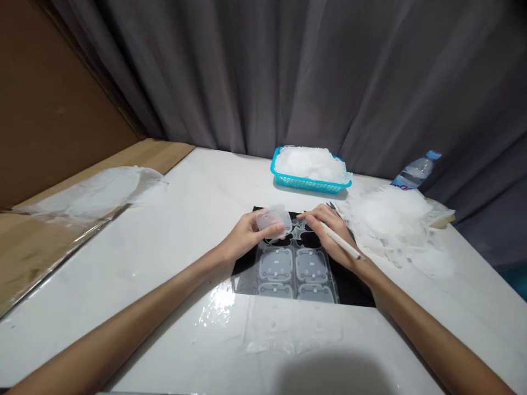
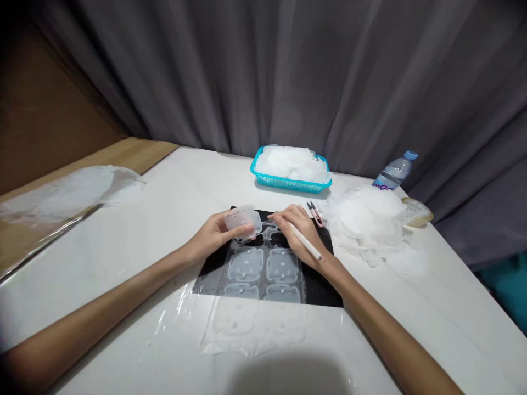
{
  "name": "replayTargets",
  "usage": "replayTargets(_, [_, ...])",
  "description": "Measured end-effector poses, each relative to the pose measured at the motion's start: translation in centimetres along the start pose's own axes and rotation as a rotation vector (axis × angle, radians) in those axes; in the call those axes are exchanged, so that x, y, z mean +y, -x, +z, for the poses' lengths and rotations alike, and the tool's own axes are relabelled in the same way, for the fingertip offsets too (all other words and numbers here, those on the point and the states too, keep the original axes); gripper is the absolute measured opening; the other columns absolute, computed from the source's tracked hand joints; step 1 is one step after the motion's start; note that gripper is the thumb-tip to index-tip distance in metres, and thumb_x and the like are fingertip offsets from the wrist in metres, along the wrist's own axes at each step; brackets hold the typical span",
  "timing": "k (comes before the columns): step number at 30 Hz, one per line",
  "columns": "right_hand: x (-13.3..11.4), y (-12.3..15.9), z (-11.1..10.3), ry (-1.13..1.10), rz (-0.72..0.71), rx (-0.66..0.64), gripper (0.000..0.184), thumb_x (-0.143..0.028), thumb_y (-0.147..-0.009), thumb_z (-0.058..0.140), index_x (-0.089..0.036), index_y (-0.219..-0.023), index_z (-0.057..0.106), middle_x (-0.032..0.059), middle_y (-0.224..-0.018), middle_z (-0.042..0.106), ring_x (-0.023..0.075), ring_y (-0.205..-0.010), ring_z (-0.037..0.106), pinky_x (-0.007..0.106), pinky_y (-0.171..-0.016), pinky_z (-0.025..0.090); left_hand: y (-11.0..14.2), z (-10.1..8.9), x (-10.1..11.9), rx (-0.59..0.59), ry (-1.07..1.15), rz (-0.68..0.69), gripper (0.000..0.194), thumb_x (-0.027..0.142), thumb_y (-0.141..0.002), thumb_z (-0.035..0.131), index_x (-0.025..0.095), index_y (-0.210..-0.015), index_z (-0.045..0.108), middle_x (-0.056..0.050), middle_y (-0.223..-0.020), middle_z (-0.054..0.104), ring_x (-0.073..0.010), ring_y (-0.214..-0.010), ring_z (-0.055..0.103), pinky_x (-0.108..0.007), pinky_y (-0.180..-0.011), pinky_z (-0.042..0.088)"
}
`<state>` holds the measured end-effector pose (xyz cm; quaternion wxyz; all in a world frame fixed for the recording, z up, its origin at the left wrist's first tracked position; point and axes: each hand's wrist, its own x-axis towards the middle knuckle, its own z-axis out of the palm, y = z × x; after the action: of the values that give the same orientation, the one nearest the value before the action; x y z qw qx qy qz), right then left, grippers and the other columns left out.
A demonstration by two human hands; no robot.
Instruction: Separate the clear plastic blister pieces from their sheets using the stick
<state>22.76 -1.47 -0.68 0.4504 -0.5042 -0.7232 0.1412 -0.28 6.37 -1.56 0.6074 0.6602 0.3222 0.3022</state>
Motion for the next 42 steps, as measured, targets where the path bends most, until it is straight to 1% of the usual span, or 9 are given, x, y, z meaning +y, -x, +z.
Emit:
replayTargets(5, [0.6, 1.1, 1.7, 0.175, -0.187, -0.045, 0.015, -0.030, -0.100, 0.067, -0.024, -0.114, 0.071, 0.0067, -0.099, 0.065, 0.0265, -0.101, 0.054, 0.044, -0.095, 0.047, 0.4, 0.4, 0.6, 0.022, 0.064, -0.067, 0.035, 0.042, -0.078, 0.087, 0.015, -0.098, 0.074, -0.006, -0.096, 0.078, -0.0202, -0.087, 0.071, -0.032, -0.082, 0.054])
replayTargets(9, [0.2, 1.1, 2.0, 0.181, -0.208, -0.009, 0.009, -0.023, -0.100, 0.066, -0.024, -0.108, 0.070, 0.0061, -0.098, 0.064, 0.0255, -0.100, 0.054, 0.043, -0.094, 0.049, 0.7, 0.6, 0.6, 0.011, 0.139, -0.074, 0.034, 0.040, -0.080, 0.087, 0.016, -0.099, 0.073, -0.002, -0.092, 0.075, -0.0161, -0.082, 0.067, -0.027, -0.076, 0.050])
replayTargets(11, [0.0, 1.1, 2.0, 0.189, -0.174, 0.052, 0.009, -0.020, -0.101, 0.064, -0.024, -0.106, 0.069, 0.0055, -0.097, 0.064, 0.0247, -0.099, 0.055, 0.043, -0.092, 0.048, 0.8, 0.6, 0.5, 0.001, 0.176, -0.070, 0.033, 0.039, -0.082, 0.087, 0.016, -0.100, 0.071, -0.002, -0.092, 0.073, -0.0152, -0.082, 0.066, -0.026, -0.075, 0.049])
replayTargets(14, [-0.6, 1.5, 2.1, 0.215, -0.115, 0.258, 0.011, -0.019, -0.100, 0.064, -0.024, -0.109, 0.068, 0.0061, -0.100, 0.062, 0.0246, -0.100, 0.058, 0.043, -0.092, 0.048, 0.9, 0.5, 0.4, -0.023, 0.235, -0.089, 0.032, 0.039, -0.084, 0.085, 0.016, -0.100, 0.069, -0.003, -0.094, 0.072, -0.0162, -0.082, 0.066, -0.027, -0.075, 0.050])
replayTargets(17, [-1.4, 2.2, 2.5, 0.180, -0.093, 0.374, 0.006, -0.018, -0.100, 0.063, -0.023, -0.097, 0.067, 0.0046, -0.092, 0.060, 0.0228, -0.092, 0.059, 0.041, -0.087, 0.048, 1.0, 0.5, 0.3, -0.038, 0.271, -0.094, 0.031, 0.039, -0.085, 0.084, 0.016, -0.096, 0.066, -0.003, -0.092, 0.070, -0.0164, -0.081, 0.066, -0.027, -0.074, 0.050])
replayTargets(24, [-2.3, 2.7, 3.4, -0.073, -0.008, 0.024, 0.007, -0.022, -0.097, 0.068, -0.024, -0.103, 0.070, 0.0049, -0.098, 0.065, 0.0231, -0.096, 0.059, 0.041, -0.089, 0.046, 1.1, 0.8, 0.3, -0.023, 0.299, -0.050, 0.032, 0.037, -0.083, 0.086, 0.016, -0.099, 0.068, -0.002, -0.092, 0.070, -0.0152, -0.083, 0.066, -0.026, -0.076, 0.051])
replayTargets(29, [-2.1, 2.7, 3.8, -0.253, 0.078, 0.032, 0.004, -0.023, -0.097, 0.068, -0.024, -0.094, 0.071, 0.0026, -0.092, 0.066, 0.0211, -0.091, 0.060, 0.040, -0.087, 0.045, 1.4, 0.7, 0.8, 0.013, 0.225, -0.037, 0.030, 0.038, -0.087, 0.083, 0.016, -0.099, 0.065, -0.002, -0.090, 0.069, -0.0139, -0.080, 0.066, -0.024, -0.073, 0.052])
replayTargets(36, [-2.3, 2.7, 3.8, -0.215, 0.029, 0.055, 0.008, -0.020, -0.095, 0.066, -0.023, -0.088, 0.066, 0.0020, -0.088, 0.063, 0.0206, -0.088, 0.058, 0.039, -0.084, 0.043, 1.4, 0.2, 0.9, -0.084, 0.137, 0.037, 0.044, 0.032, -0.081, 0.089, 0.020, -0.109, 0.056, 0.002, -0.088, 0.066, -0.0122, -0.075, 0.064, -0.023, -0.069, 0.053])
replayTargets(42, [-2.5, 2.7, 3.7, -0.221, 0.040, 0.028, 0.008, -0.023, -0.095, 0.068, -0.023, -0.088, 0.066, 0.0018, -0.089, 0.064, 0.0203, -0.088, 0.057, 0.038, -0.085, 0.043, 1.2, 0.1, 0.6, -0.109, 0.130, 0.053, 0.046, 0.030, -0.081, 0.088, 0.022, -0.106, 0.051, 0.002, -0.081, 0.071, -0.0137, -0.069, 0.067, -0.026, -0.067, 0.056])
